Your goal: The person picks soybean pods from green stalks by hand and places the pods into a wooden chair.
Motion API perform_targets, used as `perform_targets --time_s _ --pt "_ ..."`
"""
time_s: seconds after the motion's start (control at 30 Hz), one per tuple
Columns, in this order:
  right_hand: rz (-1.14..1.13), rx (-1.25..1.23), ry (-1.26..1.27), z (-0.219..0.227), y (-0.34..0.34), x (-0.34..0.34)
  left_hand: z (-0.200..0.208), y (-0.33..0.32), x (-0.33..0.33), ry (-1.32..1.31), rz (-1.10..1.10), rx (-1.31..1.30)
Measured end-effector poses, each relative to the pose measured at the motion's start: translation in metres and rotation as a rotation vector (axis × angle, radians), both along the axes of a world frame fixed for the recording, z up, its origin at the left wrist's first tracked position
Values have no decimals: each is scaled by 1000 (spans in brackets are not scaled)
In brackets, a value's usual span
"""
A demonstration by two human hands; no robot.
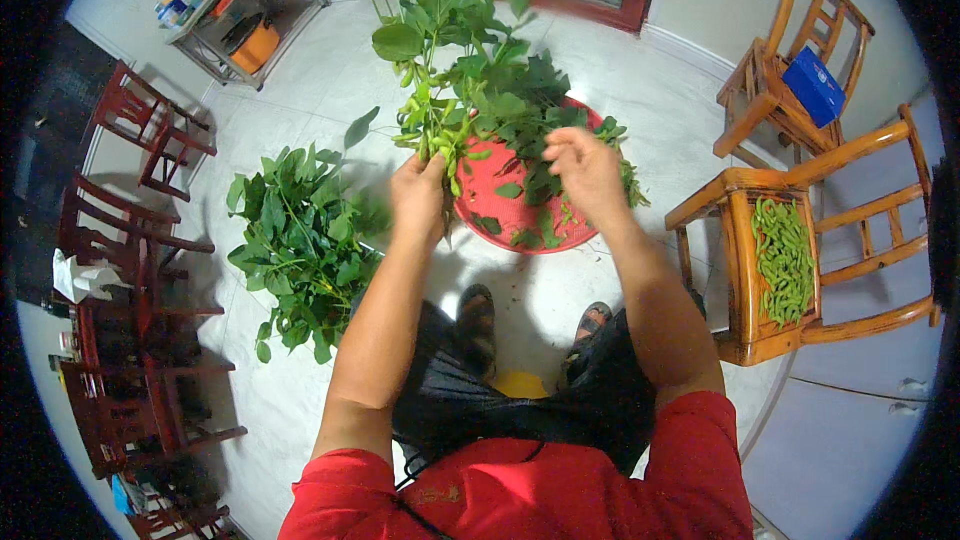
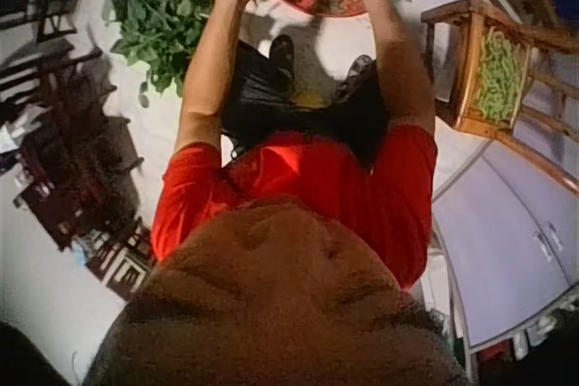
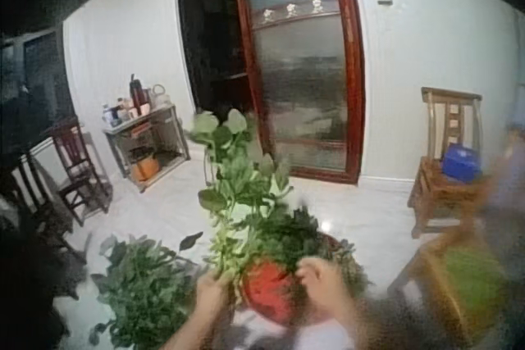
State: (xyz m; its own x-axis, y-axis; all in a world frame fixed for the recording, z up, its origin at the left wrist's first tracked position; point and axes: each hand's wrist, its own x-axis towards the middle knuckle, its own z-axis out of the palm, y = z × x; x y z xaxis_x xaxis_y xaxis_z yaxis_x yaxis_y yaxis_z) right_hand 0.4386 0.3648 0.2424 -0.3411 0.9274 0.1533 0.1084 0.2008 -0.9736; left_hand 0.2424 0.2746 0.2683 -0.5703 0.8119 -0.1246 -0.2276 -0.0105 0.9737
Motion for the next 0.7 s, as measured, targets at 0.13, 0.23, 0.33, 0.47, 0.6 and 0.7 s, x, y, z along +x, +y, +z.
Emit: perform_targets --time_s 0.13,0.23,0.33,0.47,0.6,0.7 --pt "254 -13 137 -1 -30 -23 7 6 14 -71 -11 -36" --pt "160 -92 129 5 -23 -21 1 7 20 -45 -88 -13" --pt "70 -55 137 2 -11 -20 -2 5 28 28 -174 -5" --pt "135 -156 -58 -6 0 -13 -15 7 34 163 -272 -22" --pt "220 -101 -74 10 1 0 -8 4 31 123 -284 -28" --pt "75 208 -227 10 13 8 2 4 31 17 -281 -8"
